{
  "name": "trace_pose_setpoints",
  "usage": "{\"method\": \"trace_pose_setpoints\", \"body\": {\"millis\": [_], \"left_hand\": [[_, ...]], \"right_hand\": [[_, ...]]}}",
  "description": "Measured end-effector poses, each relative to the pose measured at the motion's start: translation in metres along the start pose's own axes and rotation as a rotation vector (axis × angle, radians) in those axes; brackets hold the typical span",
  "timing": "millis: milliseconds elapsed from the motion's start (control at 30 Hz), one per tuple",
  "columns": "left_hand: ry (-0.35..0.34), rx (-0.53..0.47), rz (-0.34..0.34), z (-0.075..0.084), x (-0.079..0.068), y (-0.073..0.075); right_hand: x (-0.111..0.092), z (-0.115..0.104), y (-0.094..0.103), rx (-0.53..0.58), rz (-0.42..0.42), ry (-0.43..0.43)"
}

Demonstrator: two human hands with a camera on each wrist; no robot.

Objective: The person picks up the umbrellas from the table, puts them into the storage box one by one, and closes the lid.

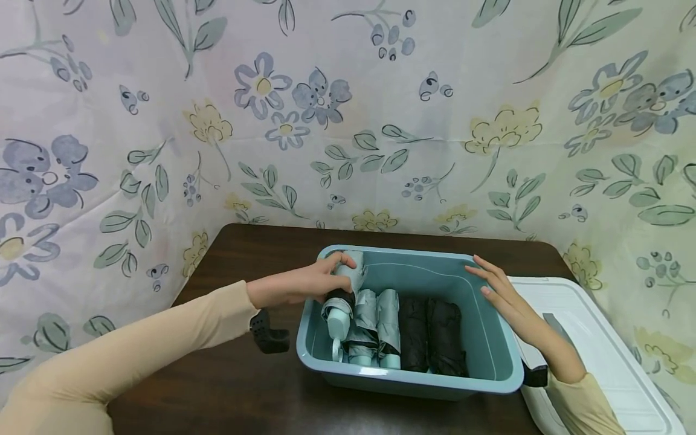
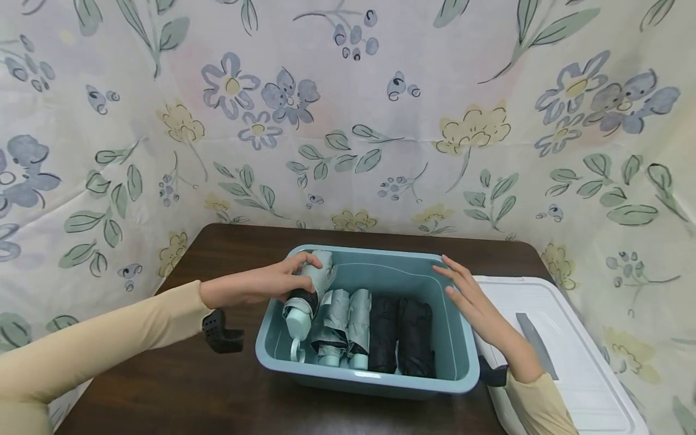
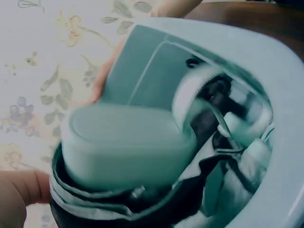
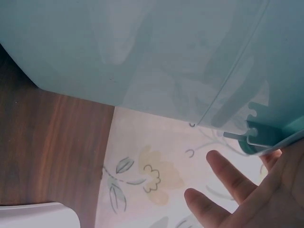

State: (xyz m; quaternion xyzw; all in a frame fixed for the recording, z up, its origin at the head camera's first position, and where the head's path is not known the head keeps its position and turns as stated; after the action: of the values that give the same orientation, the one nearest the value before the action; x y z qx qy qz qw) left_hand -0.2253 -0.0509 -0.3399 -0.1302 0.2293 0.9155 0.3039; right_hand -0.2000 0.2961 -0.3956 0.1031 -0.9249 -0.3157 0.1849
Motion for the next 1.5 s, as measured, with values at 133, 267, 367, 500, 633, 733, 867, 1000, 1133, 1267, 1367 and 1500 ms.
{"method": "trace_pose_setpoints", "body": {"millis": [133, 267, 367, 500, 633, 733, 867, 1000, 1133, 1267, 1367, 1500], "left_hand": [[0.048, 0.038, 0.009, -0.003, 0.004, -0.006], [0.079, 0.023, 0.008, -0.004, 0.01, -0.013], [0.106, 0.011, 0.02, -0.007, 0.014, -0.018], [0.145, 0.041, 0.034, -0.017, 0.018, -0.024], [0.181, 0.067, 0.031, -0.025, 0.022, -0.027], [0.198, 0.097, 0.027, -0.029, 0.025, -0.029], [0.216, 0.155, 0.02, -0.029, 0.029, -0.031], [0.248, 0.194, 0.016, -0.028, 0.03, -0.031], [0.269, 0.252, -0.013, -0.026, 0.031, -0.031], [0.267, 0.342, -0.073, -0.025, 0.034, -0.032], [0.265, 0.411, -0.12, -0.025, 0.037, -0.033], [0.284, 0.437, -0.195, -0.024, 0.041, -0.035]], "right_hand": [[0.0, 0.002, -0.001, 0.001, -0.001, 0.002], [-0.001, 0.003, -0.003, 0.007, -0.004, -0.001], [-0.002, 0.003, -0.006, 0.012, -0.009, -0.002], [-0.002, 0.004, -0.009, 0.011, -0.014, 0.003], [-0.002, 0.004, -0.01, 0.008, -0.013, 0.0], [-0.001, 0.004, -0.01, 0.008, -0.014, -0.005], [-0.001, 0.004, -0.009, 0.008, -0.015, -0.008], [0.001, 0.003, -0.007, 0.007, -0.019, -0.005], [0.002, 0.002, -0.004, 0.004, -0.009, 0.0], [0.002, 0.003, -0.002, 0.005, 0.002, -0.003], [0.002, 0.003, -0.002, 0.009, 0.001, -0.005], [0.001, 0.003, -0.001, 0.011, -0.001, -0.002]]}}
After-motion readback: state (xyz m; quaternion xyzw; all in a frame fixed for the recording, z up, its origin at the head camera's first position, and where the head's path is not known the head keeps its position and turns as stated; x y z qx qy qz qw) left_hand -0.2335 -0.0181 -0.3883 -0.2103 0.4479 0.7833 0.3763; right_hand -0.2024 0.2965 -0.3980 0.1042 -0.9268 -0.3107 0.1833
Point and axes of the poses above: each hand's wrist, its own x-axis towards the middle knuckle, its own y-axis out of the back of the hand, z = x × y, the point moved 5 cm from there along x, towards the middle knuckle, and after that the axes turned 4 degrees about z, right-handed, at the moved point
